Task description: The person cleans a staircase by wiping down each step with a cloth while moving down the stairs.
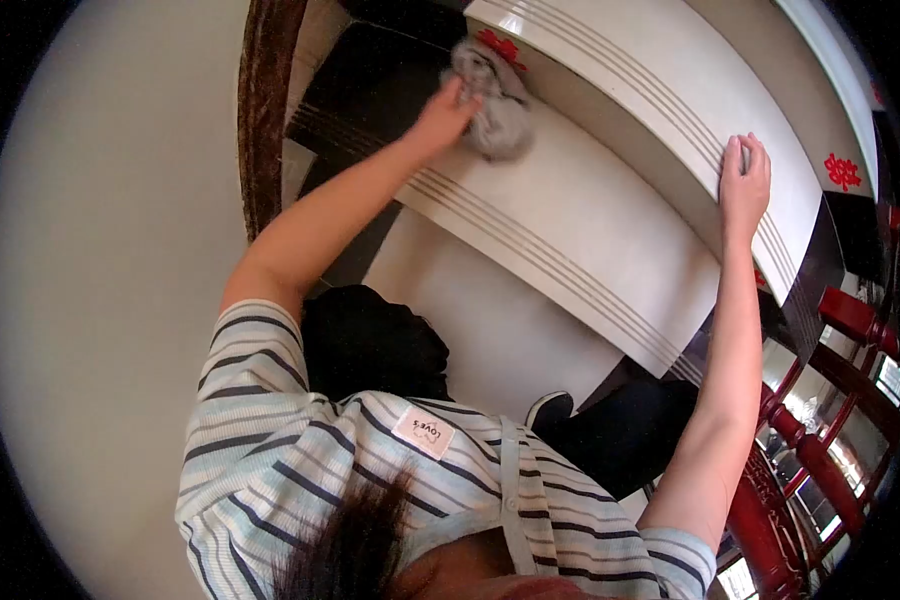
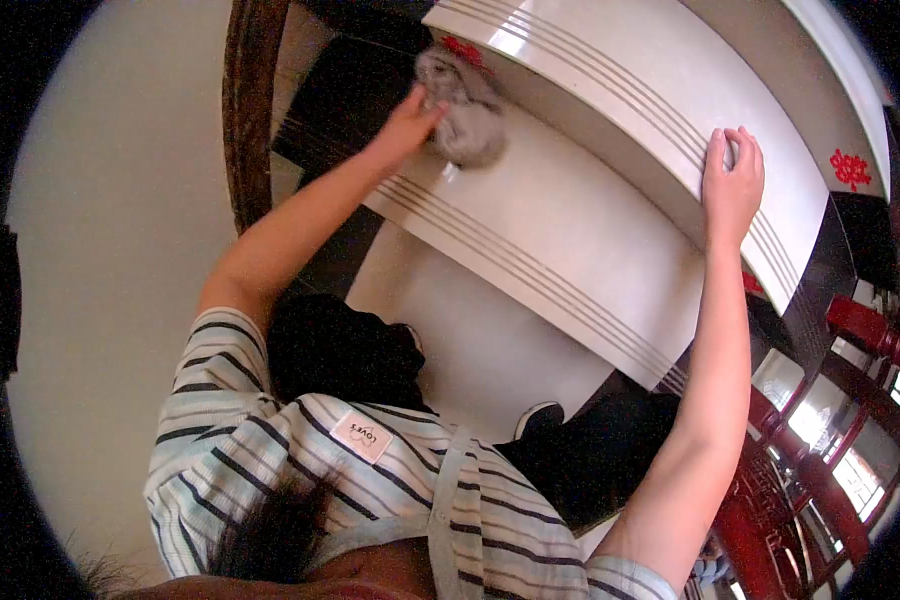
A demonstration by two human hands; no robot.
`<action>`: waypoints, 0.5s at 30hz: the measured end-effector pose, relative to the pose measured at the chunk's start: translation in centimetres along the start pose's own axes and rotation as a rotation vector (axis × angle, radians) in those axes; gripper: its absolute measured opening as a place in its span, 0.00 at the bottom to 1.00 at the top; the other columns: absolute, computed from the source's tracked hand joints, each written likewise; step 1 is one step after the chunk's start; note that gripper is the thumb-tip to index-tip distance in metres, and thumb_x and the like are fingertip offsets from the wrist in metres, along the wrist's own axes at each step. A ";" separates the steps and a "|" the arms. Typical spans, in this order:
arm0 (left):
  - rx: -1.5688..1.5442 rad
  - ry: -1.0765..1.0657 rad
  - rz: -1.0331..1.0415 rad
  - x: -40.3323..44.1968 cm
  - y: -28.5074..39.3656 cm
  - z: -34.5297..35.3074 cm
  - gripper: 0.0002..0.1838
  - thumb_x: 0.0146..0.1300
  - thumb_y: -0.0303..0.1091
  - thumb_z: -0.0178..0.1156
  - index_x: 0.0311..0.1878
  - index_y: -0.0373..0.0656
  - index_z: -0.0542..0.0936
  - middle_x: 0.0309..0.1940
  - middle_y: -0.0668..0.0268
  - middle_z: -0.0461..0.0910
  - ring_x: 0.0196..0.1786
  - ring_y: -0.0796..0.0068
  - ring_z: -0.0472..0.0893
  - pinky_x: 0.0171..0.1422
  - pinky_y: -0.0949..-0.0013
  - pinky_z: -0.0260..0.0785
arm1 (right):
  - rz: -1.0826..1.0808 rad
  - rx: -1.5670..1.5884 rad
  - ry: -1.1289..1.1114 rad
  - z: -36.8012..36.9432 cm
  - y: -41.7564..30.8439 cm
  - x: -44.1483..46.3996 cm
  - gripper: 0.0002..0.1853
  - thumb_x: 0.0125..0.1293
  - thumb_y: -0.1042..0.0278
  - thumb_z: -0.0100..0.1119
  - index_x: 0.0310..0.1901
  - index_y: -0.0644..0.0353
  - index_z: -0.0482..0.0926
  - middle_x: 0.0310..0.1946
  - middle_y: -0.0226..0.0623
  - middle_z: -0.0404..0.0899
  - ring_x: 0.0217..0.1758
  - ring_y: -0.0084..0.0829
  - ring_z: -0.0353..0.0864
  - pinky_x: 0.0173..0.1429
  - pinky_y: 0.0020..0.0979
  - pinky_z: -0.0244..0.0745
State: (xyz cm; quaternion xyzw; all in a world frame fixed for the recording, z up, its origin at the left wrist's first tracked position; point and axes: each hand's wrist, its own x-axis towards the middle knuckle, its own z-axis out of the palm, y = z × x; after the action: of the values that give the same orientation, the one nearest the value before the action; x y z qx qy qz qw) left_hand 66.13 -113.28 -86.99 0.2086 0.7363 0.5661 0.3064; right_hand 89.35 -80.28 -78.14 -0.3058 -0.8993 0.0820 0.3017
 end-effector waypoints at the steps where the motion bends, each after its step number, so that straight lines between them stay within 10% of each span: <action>1: -0.016 -0.140 -0.027 -0.8 0.4 0.9 0.34 0.67 0.41 0.55 0.71 0.44 0.55 0.66 0.59 0.64 0.65 0.66 0.66 0.67 0.67 0.58 | -0.032 -0.024 0.032 0.1 0.0 0.0 0.17 0.68 0.56 0.53 0.46 0.62 0.77 0.53 0.45 0.76 0.60 0.43 0.71 0.63 0.37 0.64; 7: -0.320 -0.270 -0.167 -5.3 2.6 4.6 0.40 0.63 0.45 0.58 0.73 0.47 0.50 0.72 0.60 0.55 0.70 0.66 0.59 0.69 0.64 0.54 | -0.408 -0.189 0.178 -0.5 -1.1 -2.5 0.15 0.58 0.61 0.62 0.47 0.54 0.79 0.46 0.39 0.77 0.53 0.37 0.74 0.60 0.38 0.67; 11: -0.311 -0.157 -0.002 -4.8 1.2 1.0 0.34 0.66 0.44 0.55 0.72 0.46 0.55 0.66 0.60 0.65 0.67 0.67 0.65 0.69 0.64 0.57 | -0.668 0.224 -0.331 1.0 -11.8 -9.8 0.28 0.50 0.56 0.69 0.56 0.43 0.77 0.54 0.37 0.73 0.59 0.42 0.69 0.63 0.43 0.63; 15: 0.580 0.178 0.413 -3.6 -1.5 -4.0 0.23 0.70 0.37 0.48 0.66 0.44 0.65 0.62 0.55 0.69 0.65 0.58 0.68 0.70 0.62 0.56 | -0.369 0.315 -0.429 9.1 -14.8 -12.9 0.30 0.49 0.57 0.68 0.57 0.43 0.75 0.61 0.38 0.67 0.61 0.47 0.67 0.65 0.45 0.63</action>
State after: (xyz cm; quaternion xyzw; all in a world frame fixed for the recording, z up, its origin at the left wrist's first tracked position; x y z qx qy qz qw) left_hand 66.07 -118.85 -86.94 0.3810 0.8323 0.3996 0.0487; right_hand 84.68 -99.48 -86.93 -0.0627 -0.9589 0.2267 0.1586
